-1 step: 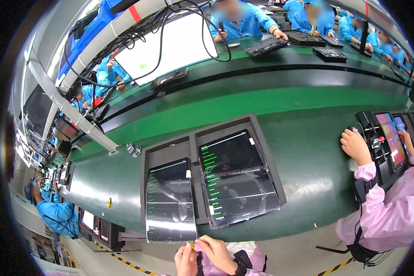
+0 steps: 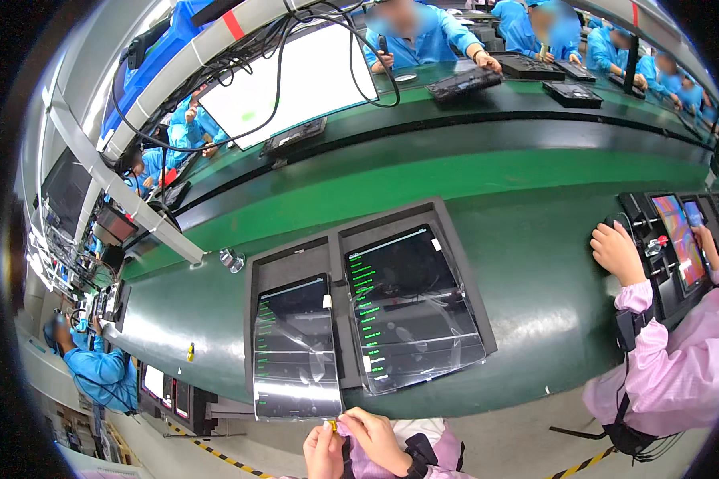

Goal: Testing and inspecting tablet screens on an assembly line.

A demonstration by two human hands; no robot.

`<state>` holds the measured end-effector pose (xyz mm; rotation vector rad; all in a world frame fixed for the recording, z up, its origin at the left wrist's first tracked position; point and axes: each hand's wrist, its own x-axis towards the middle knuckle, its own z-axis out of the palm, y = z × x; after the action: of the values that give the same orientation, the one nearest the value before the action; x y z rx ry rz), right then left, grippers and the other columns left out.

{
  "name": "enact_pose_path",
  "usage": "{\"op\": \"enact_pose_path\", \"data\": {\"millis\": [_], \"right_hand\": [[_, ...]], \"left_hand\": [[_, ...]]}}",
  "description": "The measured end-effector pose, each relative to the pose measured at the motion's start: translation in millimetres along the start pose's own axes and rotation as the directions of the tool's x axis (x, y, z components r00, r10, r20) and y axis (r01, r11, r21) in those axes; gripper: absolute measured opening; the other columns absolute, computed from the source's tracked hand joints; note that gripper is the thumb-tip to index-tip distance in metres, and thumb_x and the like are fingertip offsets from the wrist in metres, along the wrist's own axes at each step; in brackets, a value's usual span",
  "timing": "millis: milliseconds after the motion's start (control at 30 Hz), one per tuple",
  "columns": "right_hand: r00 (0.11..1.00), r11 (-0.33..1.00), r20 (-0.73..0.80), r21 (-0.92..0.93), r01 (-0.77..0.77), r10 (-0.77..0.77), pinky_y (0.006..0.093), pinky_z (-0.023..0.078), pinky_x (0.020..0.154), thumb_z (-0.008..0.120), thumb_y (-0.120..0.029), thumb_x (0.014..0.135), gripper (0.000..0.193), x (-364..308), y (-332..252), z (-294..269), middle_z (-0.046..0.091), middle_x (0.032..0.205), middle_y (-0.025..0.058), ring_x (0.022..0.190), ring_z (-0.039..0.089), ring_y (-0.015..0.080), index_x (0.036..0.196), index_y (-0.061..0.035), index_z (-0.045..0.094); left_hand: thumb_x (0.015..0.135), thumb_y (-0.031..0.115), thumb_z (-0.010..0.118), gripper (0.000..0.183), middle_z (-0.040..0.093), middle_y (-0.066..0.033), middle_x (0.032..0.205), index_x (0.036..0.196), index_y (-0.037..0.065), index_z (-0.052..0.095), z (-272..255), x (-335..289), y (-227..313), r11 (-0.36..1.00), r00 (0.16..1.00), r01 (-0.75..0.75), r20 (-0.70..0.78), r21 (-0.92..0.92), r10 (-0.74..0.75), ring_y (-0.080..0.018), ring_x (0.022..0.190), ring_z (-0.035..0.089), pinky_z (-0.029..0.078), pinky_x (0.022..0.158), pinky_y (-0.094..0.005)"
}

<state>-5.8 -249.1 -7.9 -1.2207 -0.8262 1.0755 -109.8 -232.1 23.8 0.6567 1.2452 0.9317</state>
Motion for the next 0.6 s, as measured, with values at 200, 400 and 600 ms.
{"op": "enact_pose_path", "data": {"millis": [200,400,600], "right_hand": [[0.999,0.997,0.022,-0.078,-0.027,0.029,0.0275,0.048,0.059,0.055,-0.011,0.090,0.016,-1,-2,-1,0.065,0.079,0.0131,0.069,0.065,0.0189,0.096,0.0024,0.060],[0.994,0.995,-0.044,-0.033,0.097,-0.099,0.0276,0.049,0.060,0.056,-0.011,0.089,0.016,-1,7,3,0.066,0.081,0.0138,0.070,0.066,0.0200,0.096,0.0022,0.061],[0.994,0.993,-0.036,-0.062,0.104,-0.106,0.0283,0.049,0.060,0.056,-0.010,0.089,0.014,-1,6,1,0.065,0.079,0.0135,0.070,0.065,0.0235,0.096,0.0020,0.060]], "left_hand": [[0.094,0.021,0.052,0.020,0.040,0.0080,0.064,0.077,0.011,0.052,4,-2,-1,1.000,1.000,0.001,0.005,0.010,-0.001,-0.0024,0.059,0.035,0.026,0.052,-0.0187],[0.094,0.018,0.054,0.015,0.049,0.0061,0.068,0.086,0.006,0.058,-4,3,-3,0.997,0.995,-0.073,0.065,0.033,0.071,-0.0018,0.061,0.042,0.031,0.054,-0.0171],[0.090,0.016,0.060,0.016,0.062,-0.0034,0.079,0.096,0.001,0.062,-29,11,17,0.904,0.957,-0.246,0.236,0.348,0.170,-0.0077,0.071,0.056,0.041,0.065,-0.0219]]}}
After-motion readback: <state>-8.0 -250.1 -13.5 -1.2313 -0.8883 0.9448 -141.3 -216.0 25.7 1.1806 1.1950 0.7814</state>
